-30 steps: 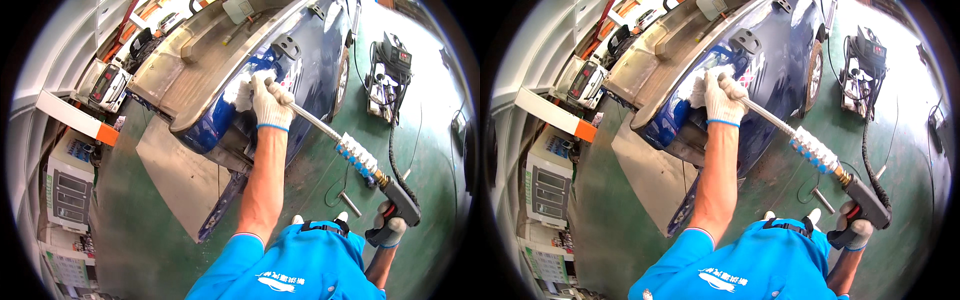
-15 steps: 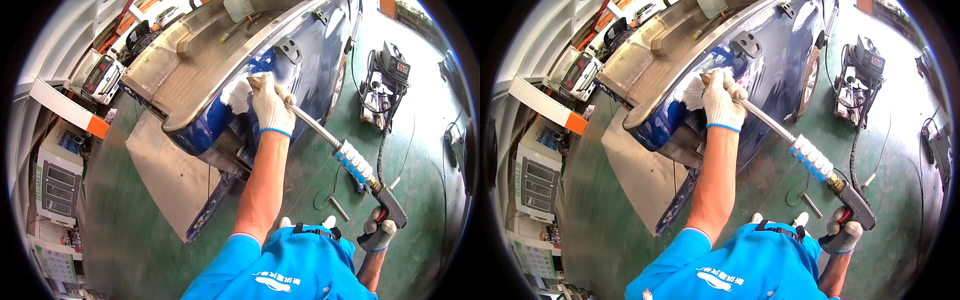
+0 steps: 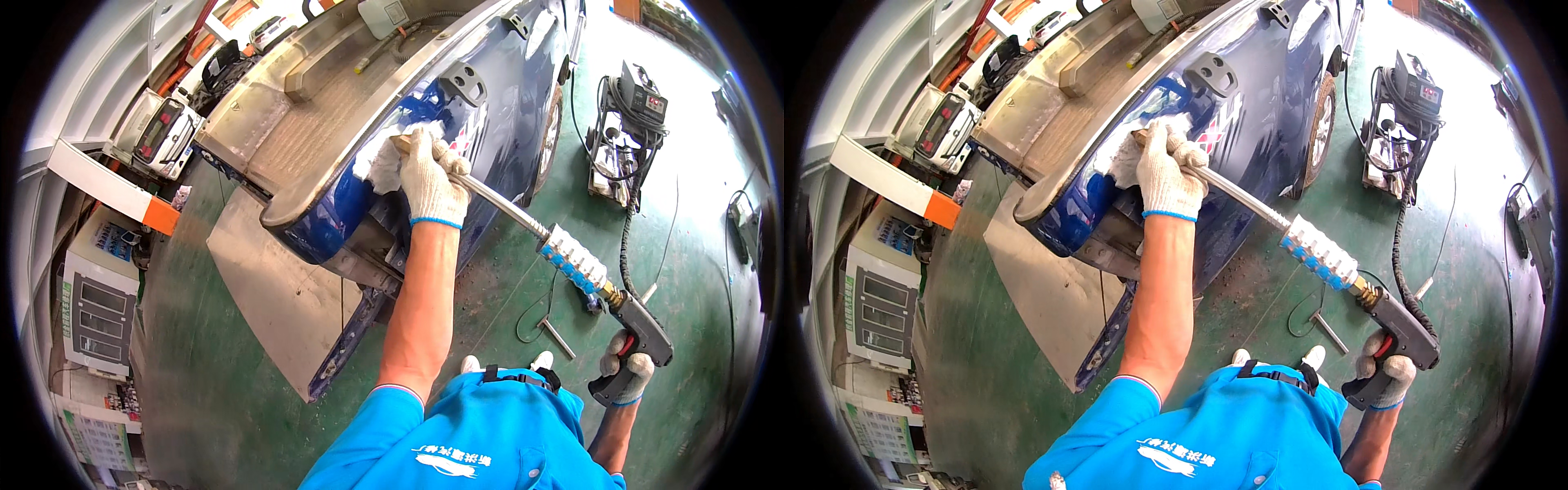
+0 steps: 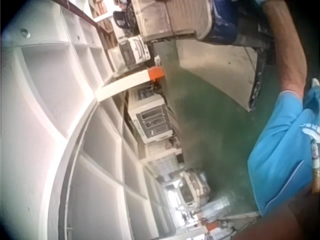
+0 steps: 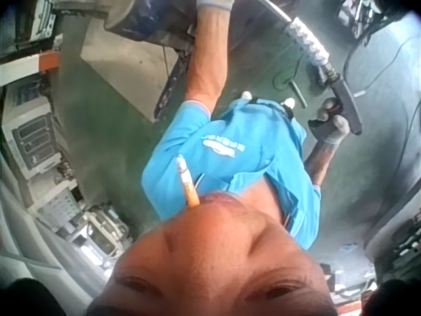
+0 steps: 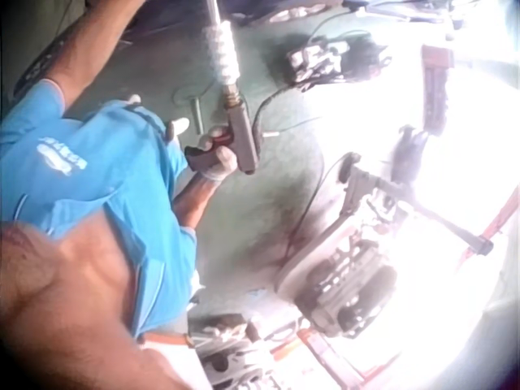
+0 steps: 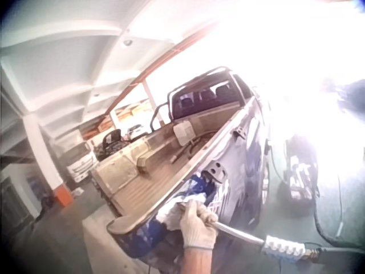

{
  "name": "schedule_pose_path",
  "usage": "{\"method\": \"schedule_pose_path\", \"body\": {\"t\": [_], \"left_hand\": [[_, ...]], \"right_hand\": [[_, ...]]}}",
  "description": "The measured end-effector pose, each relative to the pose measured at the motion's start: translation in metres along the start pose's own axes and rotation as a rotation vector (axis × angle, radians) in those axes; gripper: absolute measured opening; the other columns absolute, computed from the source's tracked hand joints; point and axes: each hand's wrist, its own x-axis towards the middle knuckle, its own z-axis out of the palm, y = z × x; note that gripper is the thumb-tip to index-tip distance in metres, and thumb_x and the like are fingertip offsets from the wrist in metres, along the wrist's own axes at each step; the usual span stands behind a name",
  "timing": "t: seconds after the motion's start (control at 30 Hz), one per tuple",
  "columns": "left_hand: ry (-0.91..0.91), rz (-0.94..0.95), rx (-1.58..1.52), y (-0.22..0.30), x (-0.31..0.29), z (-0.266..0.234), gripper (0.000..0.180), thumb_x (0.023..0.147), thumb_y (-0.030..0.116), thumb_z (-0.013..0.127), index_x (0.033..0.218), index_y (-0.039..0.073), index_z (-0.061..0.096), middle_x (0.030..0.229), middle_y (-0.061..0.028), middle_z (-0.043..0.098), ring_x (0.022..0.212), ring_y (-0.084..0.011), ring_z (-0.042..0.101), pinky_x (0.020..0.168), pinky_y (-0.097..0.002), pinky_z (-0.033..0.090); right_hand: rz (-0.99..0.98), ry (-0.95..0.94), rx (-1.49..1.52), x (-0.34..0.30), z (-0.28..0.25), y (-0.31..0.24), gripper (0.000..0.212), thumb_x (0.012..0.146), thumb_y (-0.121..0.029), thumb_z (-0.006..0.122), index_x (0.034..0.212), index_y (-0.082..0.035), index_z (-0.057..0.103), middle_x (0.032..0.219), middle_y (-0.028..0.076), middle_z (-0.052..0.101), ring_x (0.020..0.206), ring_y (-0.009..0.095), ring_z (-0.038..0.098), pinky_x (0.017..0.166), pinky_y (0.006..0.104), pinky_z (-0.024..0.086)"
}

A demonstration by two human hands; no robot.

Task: The person uses a hammer to tap a dented area on the rear side of a blue pickup truck. They then switch to a pneumatic hammer to continue working on the dent, repeatedly striking the same spot. Finally, they use a hammer again to finish the repair.

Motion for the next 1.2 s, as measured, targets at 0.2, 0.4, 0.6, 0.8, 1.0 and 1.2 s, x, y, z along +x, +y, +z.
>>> {"method": "schedule_pose_path", "body": {"t": [0.2, 0.4, 0.6, 0.8, 1.0, 1.2], "left_hand": [[-0.065, -0.013, -0.026, 0.000, 0.000, -0.001, 0.027, 0.108, 0.032, 0.056, 0.087, 0.016, 0.053, 0.068, 0.0057, 0.040, 0.051, -0.0085, 0.036, 0.049, -0.0251, 0.041], [0.019, 0.043, 0.114, -0.030, -0.038, 0.005, 0.024, 0.107, 0.031, 0.057, 0.090, 0.014, 0.060, 0.075, 0.0008, 0.062, 0.061, -0.0130, 0.060, 0.057, -0.0289, 0.054], [-0.254, -0.333, -0.068, -0.113, -0.112, 0.000, 0.020, 0.100, 0.028, 0.065, 0.096, 0.009, 0.065, 0.080, -0.0083, 0.070, 0.070, -0.0240, 0.069, 0.073, -0.0415, 0.060], [-0.328, -0.285, -0.032, -0.087, -0.094, -0.002, 0.025, 0.100, 0.033, 0.067, 0.096, 0.009, 0.065, 0.084, -0.0099, 0.068, 0.082, -0.0279, 0.070, 0.081, -0.0445, 0.060], [-0.315, -0.190, 0.219, -0.090, -0.090, -0.018, 0.031, 0.105, 0.038, 0.057, 0.102, 0.008, 0.063, 0.092, -0.0128, 0.072, 0.084, -0.0266, 0.071, 0.080, -0.0431, 0.061], [0.007, -0.082, -0.092, 0.008, 0.007, 0.005, 0.054, 0.104, 0.059, 0.047, 0.081, 0.011, 0.051, 0.058, 0.0012, 0.045, 0.042, -0.0125, 0.039, 0.040, -0.0277, 0.043]], "right_hand": [[-0.043, -0.007, -0.009, 0.002, 0.020, -0.010, 0.049, 0.071, -0.022, 0.080, 0.101, 0.012, 0.062, 0.069, 0.015, 0.064, 0.049, 0.022, 0.060, 0.044, 0.0341, 0.050], [-0.119, 0.078, -0.083, 0.000, 0.018, -0.013, 0.068, 0.068, -0.021, 0.081, 0.122, 0.014, 0.058, 0.094, 0.023, 0.071, 0.049, 0.024, 0.063, 0.043, 0.0341, 0.054], [-0.084, 0.066, -0.031, 0.000, 0.015, -0.011, 0.073, 0.067, -0.017, 0.080, 0.128, 0.014, 0.056, 0.099, 0.024, 0.072, 0.052, 0.024, 0.065, 0.043, 0.0339, 0.055], [-0.061, 0.015, 0.004, -0.006, 0.007, -0.012, 0.075, 0.072, -0.015, 0.079, 0.135, 0.013, 0.051, 0.100, 0.024, 0.071, 0.055, 0.023, 0.065, 0.046, 0.0333, 0.057], [-0.075, -0.003, -0.021, 0.000, 0.010, -0.019, 0.071, 0.078, -0.016, 0.078, 0.137, 0.011, 0.050, 0.099, 0.021, 0.070, 0.057, 0.020, 0.065, 0.048, 0.0306, 0.057], [-0.078, 0.007, -0.080, 0.003, 0.009, -0.018, 0.071, 0.073, -0.024, 0.083, 0.128, 0.010, 0.054, 0.094, 0.018, 0.069, 0.057, 0.021, 0.065, 0.047, 0.0308, 0.056]]}}
